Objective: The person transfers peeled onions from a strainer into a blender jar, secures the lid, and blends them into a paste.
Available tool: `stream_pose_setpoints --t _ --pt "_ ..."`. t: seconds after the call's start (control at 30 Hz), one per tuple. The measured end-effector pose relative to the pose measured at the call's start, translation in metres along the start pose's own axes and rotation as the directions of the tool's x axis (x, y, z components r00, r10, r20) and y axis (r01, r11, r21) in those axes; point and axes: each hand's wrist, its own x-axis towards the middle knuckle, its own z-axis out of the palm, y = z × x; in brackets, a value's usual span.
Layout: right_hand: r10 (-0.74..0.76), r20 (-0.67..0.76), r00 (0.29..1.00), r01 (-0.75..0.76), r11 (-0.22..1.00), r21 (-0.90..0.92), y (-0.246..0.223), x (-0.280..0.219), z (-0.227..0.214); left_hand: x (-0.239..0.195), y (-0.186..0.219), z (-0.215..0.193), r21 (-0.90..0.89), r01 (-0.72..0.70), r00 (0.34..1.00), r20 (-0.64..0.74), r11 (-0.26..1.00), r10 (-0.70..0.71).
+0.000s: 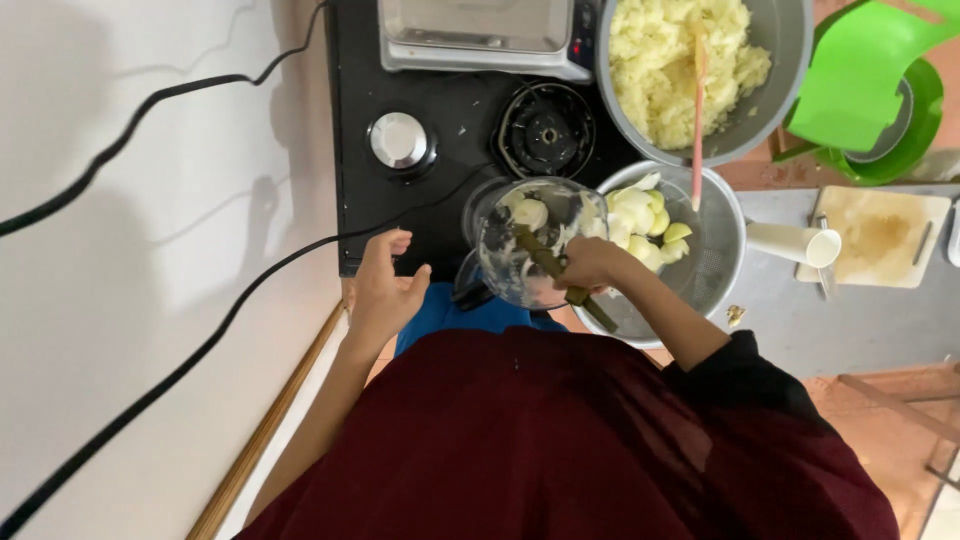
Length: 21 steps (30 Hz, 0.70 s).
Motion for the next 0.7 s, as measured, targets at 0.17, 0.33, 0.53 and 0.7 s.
stream_pose_setpoints --t 0.17,0.33,0.53,0.7 --pt "0.082 -0.038 0.996 -0.091 0.886 -0.455 -0.033 0.061 -0.018 -0.006 -0.035 -0.005 -0.05 0.027 0.998 -0.055 0.998 -0.03" --pt "0.208 0.025 0.978 -0.166 0.845 -0.508 -0.052 0.118 -0.016 -0.013 -0.041 -0.02 -0.111 0.13 0.991 -0.003 0.985 -0.131" --pt "0.278 0.099 0.955 -0.212 0.879 -0.426 -0.099 0.091 -0.04 -0.011 -0.048 -0.029 -0.077 0.149 0.989 0.027 0.986 -0.148" --pt "0.279 0.023 0.96 -0.249 0.888 -0.387 -0.105 0.081 -0.048 0.003 -0.043 -0.031 -0.052 0.09 0.995 0.055 0.995 -0.087"
